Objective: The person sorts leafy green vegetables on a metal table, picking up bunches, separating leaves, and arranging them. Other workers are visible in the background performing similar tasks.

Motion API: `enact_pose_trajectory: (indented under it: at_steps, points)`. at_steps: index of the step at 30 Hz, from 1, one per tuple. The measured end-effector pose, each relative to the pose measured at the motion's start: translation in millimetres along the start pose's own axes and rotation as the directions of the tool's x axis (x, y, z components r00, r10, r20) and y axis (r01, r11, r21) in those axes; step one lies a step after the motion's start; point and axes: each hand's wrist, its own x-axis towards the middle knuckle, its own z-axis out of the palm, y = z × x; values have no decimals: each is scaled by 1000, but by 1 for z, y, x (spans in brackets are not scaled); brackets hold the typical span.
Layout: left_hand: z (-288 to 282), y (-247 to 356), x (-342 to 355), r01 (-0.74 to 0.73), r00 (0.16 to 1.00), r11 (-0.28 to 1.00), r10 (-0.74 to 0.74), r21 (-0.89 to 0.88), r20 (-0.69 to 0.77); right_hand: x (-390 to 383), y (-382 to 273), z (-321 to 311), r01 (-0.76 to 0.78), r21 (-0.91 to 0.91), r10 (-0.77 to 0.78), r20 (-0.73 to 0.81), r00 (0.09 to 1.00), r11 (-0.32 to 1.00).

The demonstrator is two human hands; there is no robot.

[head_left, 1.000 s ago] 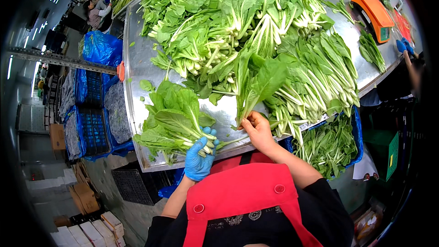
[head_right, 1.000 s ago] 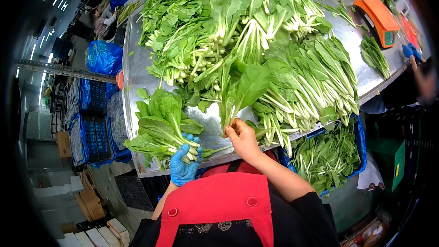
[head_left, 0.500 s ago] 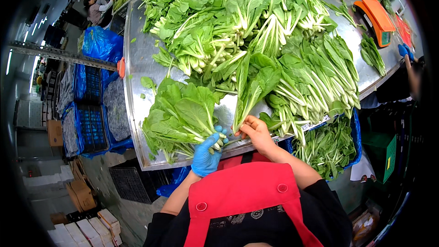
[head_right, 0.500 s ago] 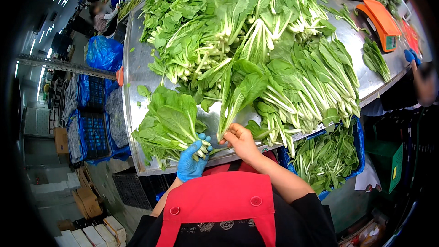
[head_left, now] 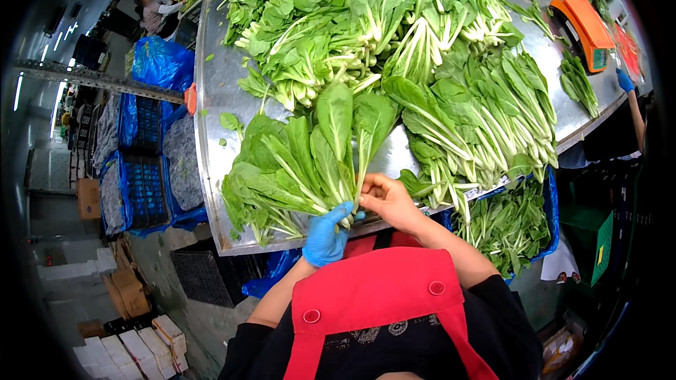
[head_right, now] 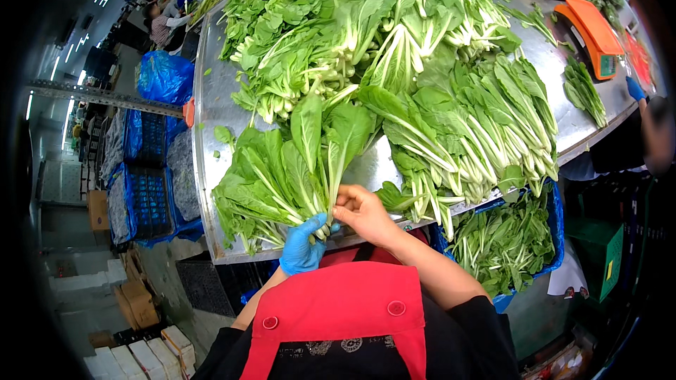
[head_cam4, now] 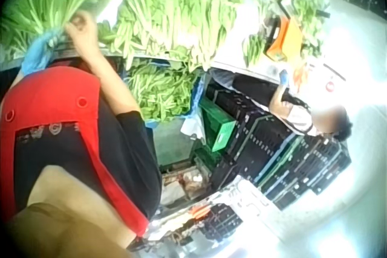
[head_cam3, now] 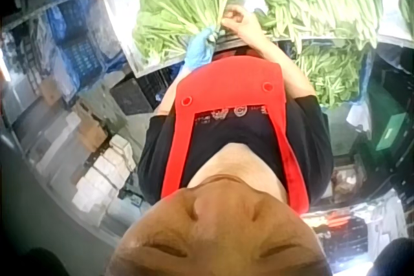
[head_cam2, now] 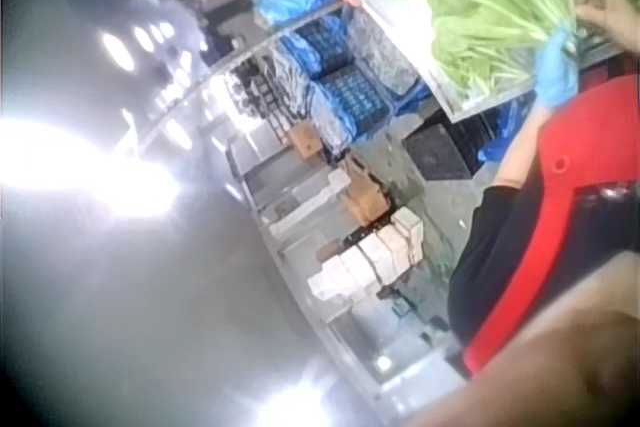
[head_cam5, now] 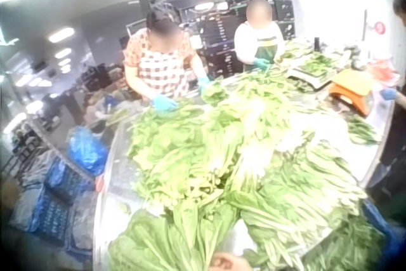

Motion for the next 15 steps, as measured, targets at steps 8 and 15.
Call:
enact_pose_trajectory:
  at_steps: [8,15]
  points:
    - [7,-7,-1,-129,980,976,153,178,-129,-12,-41,28,271,-601,-431,-138,892,752]
    - [-10,-15,5,-95,991,984,108,151,-80,2,-38,27,130,-639,-263,-118,958,758]
